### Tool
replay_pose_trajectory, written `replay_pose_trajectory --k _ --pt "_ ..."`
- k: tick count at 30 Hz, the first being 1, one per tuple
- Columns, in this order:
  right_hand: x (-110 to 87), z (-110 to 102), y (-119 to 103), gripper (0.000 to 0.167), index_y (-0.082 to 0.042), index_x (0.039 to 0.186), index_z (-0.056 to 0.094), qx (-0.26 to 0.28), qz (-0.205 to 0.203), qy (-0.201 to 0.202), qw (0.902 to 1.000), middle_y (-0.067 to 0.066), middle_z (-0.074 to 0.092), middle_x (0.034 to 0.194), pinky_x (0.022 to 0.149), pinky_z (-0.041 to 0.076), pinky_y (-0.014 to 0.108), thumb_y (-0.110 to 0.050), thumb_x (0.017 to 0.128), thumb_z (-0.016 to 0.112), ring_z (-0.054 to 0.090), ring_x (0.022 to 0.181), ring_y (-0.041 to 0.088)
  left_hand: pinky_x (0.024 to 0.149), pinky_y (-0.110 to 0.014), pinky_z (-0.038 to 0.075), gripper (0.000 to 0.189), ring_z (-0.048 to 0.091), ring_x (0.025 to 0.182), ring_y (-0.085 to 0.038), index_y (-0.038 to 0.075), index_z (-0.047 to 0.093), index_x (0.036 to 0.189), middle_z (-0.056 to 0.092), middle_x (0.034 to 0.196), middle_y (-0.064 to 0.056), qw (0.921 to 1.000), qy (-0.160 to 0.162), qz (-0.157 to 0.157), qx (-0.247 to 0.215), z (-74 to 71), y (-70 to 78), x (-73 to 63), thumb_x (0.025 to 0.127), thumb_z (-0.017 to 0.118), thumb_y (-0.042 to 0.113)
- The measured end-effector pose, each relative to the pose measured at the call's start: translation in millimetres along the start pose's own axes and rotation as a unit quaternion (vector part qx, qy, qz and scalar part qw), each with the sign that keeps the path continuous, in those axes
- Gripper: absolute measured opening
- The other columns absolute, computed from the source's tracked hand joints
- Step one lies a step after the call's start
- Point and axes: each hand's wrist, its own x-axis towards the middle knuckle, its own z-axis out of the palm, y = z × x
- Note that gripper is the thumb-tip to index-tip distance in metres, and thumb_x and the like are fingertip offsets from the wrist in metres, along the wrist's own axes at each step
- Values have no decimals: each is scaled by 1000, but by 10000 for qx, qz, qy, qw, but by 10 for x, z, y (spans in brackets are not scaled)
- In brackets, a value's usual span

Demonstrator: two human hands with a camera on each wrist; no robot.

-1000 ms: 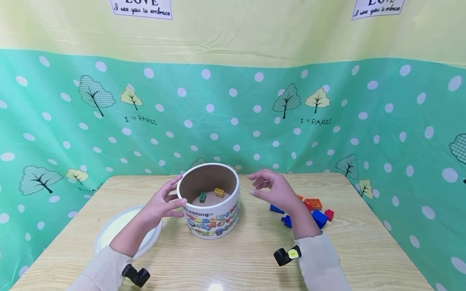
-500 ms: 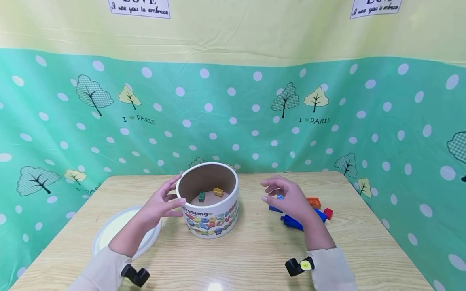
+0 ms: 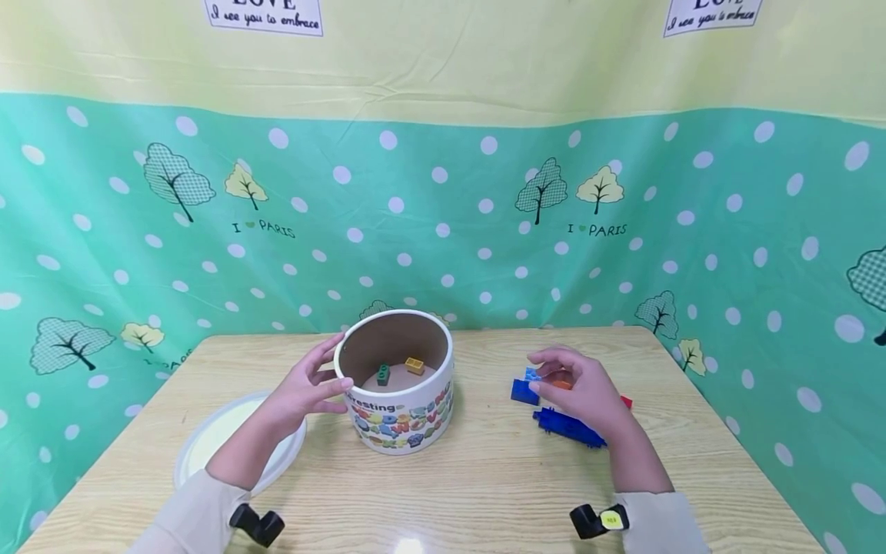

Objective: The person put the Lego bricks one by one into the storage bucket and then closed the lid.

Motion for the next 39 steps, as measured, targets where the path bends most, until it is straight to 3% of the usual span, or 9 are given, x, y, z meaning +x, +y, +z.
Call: replay_pose_trajectory --k 14,27,30,36,39 --pt "-243 -288 145 36 -1 123 62 -527 416 285 9973 4 63 106 75 54 18 -9 89 72 63 90 9 77 -53 57 88 29 135 -48 22 24 155 24 154 -19 10000 45 -12 -41 -11 -32 8 85 76 13" --pt "-448 -569 391 41 3 126 59 -1002 818 336 9910 -16 59 109 74 54 17 -13 91 71 59 93 -1 78 -52 57 87 29 135 -48 21 23 155 23 155 -18 10000 -15 39 -43 -5 -24 13 86 75 12" --pt "-478 -606 425 42 4 126 58 -1051 944 363 9893 -10 60 109 72 55 19 -15 91 71 60 91 -1 78 -52 57 86 29 135 -48 21 23 155 23 155 -18 10000 -26 51 -28 -4 -23 14 87 74 12" --pt "-499 -696 538 46 0 130 57 -1251 1298 431 9827 16 60 117 70 56 22 -21 92 70 60 88 -4 78 -52 57 89 29 135 -48 22 23 156 23 155 -18 10000 -9 66 -38 -13 -39 15 85 76 14" --pt "-510 -763 628 48 -2 131 56 -1457 1474 445 9773 20 58 121 71 54 20 -27 92 69 60 91 -1 77 -51 57 89 29 135 -48 22 23 156 23 155 -18 9999 -14 101 -29 -11 -41 17 85 76 14"
